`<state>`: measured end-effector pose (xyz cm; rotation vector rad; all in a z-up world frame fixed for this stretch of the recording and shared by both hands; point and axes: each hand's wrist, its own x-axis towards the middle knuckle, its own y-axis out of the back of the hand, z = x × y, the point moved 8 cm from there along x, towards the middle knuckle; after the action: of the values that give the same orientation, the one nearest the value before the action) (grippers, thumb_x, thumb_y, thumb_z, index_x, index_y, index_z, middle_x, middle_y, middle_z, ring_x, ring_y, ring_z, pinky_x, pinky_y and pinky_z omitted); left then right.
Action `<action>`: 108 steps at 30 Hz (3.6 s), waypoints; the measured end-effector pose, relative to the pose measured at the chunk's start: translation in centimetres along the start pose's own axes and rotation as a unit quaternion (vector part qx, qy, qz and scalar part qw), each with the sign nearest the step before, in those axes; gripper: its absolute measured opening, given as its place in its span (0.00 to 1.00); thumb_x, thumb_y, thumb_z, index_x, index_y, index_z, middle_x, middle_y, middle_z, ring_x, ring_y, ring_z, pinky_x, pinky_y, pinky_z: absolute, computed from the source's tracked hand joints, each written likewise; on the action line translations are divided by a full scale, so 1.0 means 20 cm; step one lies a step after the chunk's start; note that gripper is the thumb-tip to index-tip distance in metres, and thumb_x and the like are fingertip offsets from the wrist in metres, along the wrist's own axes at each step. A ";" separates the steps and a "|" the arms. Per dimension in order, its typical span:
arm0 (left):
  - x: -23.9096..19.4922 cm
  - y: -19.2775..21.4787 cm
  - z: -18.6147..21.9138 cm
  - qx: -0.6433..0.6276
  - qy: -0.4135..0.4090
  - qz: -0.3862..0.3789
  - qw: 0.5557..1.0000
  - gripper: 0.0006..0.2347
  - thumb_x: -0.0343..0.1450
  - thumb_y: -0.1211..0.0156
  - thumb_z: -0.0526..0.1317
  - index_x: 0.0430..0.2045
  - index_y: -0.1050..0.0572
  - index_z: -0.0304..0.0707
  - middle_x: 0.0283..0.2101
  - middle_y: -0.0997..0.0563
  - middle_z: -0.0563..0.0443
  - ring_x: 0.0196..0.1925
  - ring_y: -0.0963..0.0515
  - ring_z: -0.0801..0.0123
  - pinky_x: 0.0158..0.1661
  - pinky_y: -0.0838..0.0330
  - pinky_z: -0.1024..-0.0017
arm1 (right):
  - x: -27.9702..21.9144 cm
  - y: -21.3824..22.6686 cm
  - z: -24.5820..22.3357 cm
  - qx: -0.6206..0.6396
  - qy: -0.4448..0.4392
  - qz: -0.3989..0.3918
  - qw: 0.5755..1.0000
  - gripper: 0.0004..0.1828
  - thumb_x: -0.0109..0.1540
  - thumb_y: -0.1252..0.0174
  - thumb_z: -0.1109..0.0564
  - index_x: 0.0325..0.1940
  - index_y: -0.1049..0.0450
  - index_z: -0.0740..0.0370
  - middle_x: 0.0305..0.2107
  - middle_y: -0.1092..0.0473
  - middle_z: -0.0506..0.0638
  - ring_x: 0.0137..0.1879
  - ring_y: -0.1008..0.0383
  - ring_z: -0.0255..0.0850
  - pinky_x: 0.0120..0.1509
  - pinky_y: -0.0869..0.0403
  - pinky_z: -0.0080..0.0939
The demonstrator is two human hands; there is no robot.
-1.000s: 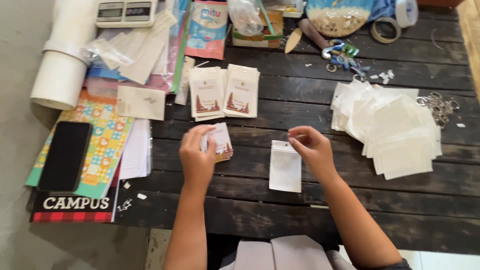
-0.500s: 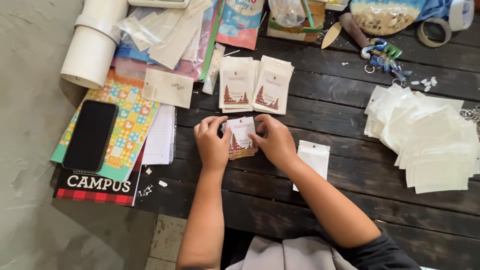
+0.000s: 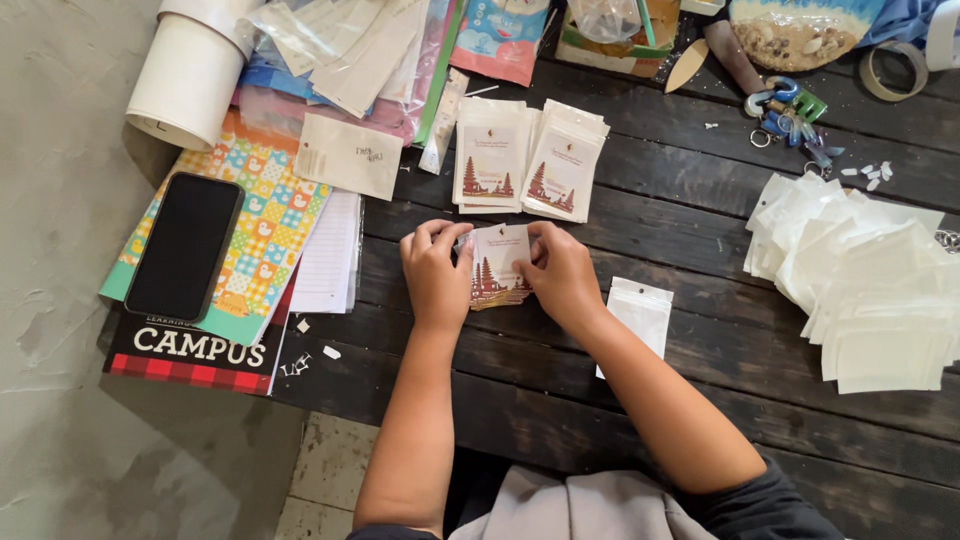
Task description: The person picks up small printed cards from a stack and inserts them one by one into small clear plastic sleeves by hand.
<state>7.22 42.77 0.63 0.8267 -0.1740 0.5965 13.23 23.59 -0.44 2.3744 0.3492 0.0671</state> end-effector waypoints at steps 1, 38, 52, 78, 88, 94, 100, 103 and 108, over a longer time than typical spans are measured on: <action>0.00 0.00 0.00 0.000 0.000 0.000 1.000 0.09 0.64 0.31 0.37 0.37 0.18 0.53 0.42 0.24 0.56 0.48 0.26 0.60 0.54 0.31 0.62 | -0.01 0.01 0.00 0.000 0.000 0.000 1.000 0.27 0.53 0.28 0.58 0.56 0.26 0.58 0.28 0.26 0.47 0.34 0.20 0.42 0.42 0.22 0.43; -0.31 -0.63 0.80 0.109 -0.202 -0.224 0.947 0.22 0.57 0.26 0.51 0.42 0.24 0.51 0.43 0.27 0.50 0.49 0.26 0.52 0.46 0.28 0.59 | -0.30 0.82 0.83 0.397 0.041 0.154 0.904 0.18 0.63 0.41 0.67 0.58 0.29 0.66 0.27 0.30 0.52 0.31 0.25 0.38 0.37 0.24 0.34; -0.32 -0.66 0.74 -0.028 -0.136 -0.270 0.953 0.15 0.60 0.25 0.43 0.32 0.28 0.55 0.39 0.29 0.62 0.49 0.26 0.62 0.49 0.32 0.63 | -0.34 0.83 0.77 0.515 0.000 0.185 0.837 0.09 0.62 0.37 0.67 0.45 0.28 0.66 0.35 0.24 0.56 0.37 0.22 0.39 0.45 0.23 0.39; -0.40 -0.78 0.69 -0.520 0.243 -0.295 0.764 0.12 0.65 0.31 0.32 0.41 0.18 0.32 0.31 0.17 0.52 0.31 0.18 0.77 0.33 0.19 0.77 | -0.44 0.94 0.41 0.068 0.175 0.261 0.947 0.06 0.63 0.32 0.52 0.44 0.15 0.49 0.30 0.29 0.44 0.25 0.40 0.34 0.32 0.34 0.34; -0.42 -0.80 0.75 -0.528 0.227 -0.313 0.756 0.11 0.64 0.28 0.33 0.39 0.17 0.34 0.27 0.18 0.54 0.28 0.21 0.81 0.30 0.21 0.81 | -0.45 0.90 0.32 0.003 0.198 0.244 0.949 0.07 0.57 0.29 0.60 0.38 0.16 0.49 0.30 0.26 0.46 0.27 0.27 0.48 0.36 0.27 0.43; -0.41 -0.60 0.98 -0.602 0.295 -0.340 0.659 0.15 0.76 0.47 0.48 0.39 0.18 0.38 0.27 0.18 0.55 0.29 0.20 0.81 0.32 0.22 0.79 | -0.45 0.90 0.36 -0.022 0.202 0.271 0.941 0.05 0.58 0.29 0.56 0.35 0.18 0.45 0.29 0.23 0.36 0.29 0.27 0.40 0.39 0.28 0.34; -0.56 -0.67 0.96 -0.583 0.365 -0.448 0.571 0.24 0.75 0.50 0.62 0.43 0.16 0.44 0.31 0.15 0.54 0.31 0.18 0.79 0.39 0.21 0.75 | -0.48 0.89 0.27 -0.058 0.250 0.276 0.926 0.07 0.59 0.32 0.61 0.34 0.20 0.48 0.28 0.23 0.37 0.26 0.28 0.39 0.37 0.30 0.33; -0.55 -0.69 0.99 -0.606 0.366 -0.466 0.530 0.27 0.75 0.53 0.64 0.42 0.16 0.41 0.34 0.14 0.52 0.34 0.15 0.75 0.42 0.20 0.74 | -0.50 0.90 0.22 -0.052 0.268 0.297 0.915 0.07 0.58 0.32 0.64 0.33 0.20 0.53 0.35 0.21 0.44 0.26 0.28 0.44 0.35 0.28 0.42; -0.55 -0.77 0.92 -0.624 0.325 -0.455 0.546 0.28 0.77 0.60 0.63 0.56 0.25 0.42 0.42 0.15 0.48 0.42 0.15 0.68 0.49 0.19 0.65 | -0.50 0.88 0.25 -0.019 0.275 0.287 0.918 0.08 0.56 0.32 0.65 0.33 0.21 0.53 0.36 0.25 0.46 0.25 0.31 0.43 0.34 0.28 0.40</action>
<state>8.34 16.48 -0.77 -0.7949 0.4990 -0.3391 8.52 5.23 8.19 2.3066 -0.1081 1.0152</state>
